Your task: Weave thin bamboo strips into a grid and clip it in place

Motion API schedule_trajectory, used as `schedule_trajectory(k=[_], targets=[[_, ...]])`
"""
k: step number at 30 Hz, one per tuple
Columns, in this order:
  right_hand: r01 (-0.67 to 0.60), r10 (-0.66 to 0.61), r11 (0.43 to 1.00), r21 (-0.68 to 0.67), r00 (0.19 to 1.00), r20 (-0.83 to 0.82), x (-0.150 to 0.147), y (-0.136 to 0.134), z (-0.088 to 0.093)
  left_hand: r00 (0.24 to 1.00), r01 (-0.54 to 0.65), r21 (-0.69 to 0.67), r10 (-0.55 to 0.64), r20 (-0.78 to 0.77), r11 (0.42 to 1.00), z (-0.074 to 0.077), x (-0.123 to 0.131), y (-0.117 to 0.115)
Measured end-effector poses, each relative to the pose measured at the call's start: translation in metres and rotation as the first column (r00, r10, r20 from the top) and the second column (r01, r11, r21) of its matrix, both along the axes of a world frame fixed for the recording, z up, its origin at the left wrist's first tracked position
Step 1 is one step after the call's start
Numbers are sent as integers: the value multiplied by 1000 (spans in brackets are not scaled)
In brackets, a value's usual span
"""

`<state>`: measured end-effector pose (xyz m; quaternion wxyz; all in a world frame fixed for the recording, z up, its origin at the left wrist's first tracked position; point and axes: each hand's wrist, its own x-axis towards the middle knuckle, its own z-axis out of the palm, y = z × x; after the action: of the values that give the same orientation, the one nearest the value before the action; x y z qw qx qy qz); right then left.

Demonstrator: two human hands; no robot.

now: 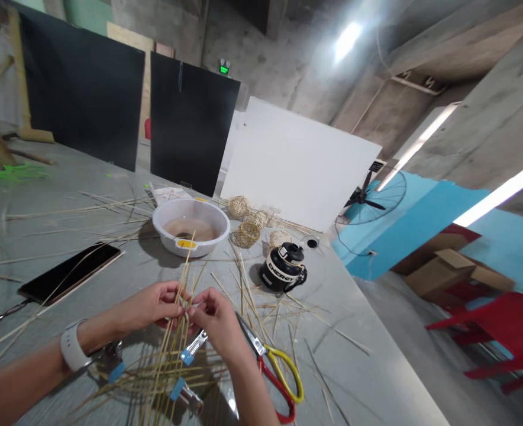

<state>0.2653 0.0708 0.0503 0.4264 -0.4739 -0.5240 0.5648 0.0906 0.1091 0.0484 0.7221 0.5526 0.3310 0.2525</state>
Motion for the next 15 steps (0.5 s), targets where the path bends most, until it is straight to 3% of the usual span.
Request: schedule_trajectory(k=[6,15], targets=[[16,-23,995,-97,997,-73,-2,-1,2,998,49,12,-49,30,999,2,0,-2],[-8,6,1000,-16,997,-75,-3,-1,4,999,35,36,-34,-23,999,2,-1,0]])
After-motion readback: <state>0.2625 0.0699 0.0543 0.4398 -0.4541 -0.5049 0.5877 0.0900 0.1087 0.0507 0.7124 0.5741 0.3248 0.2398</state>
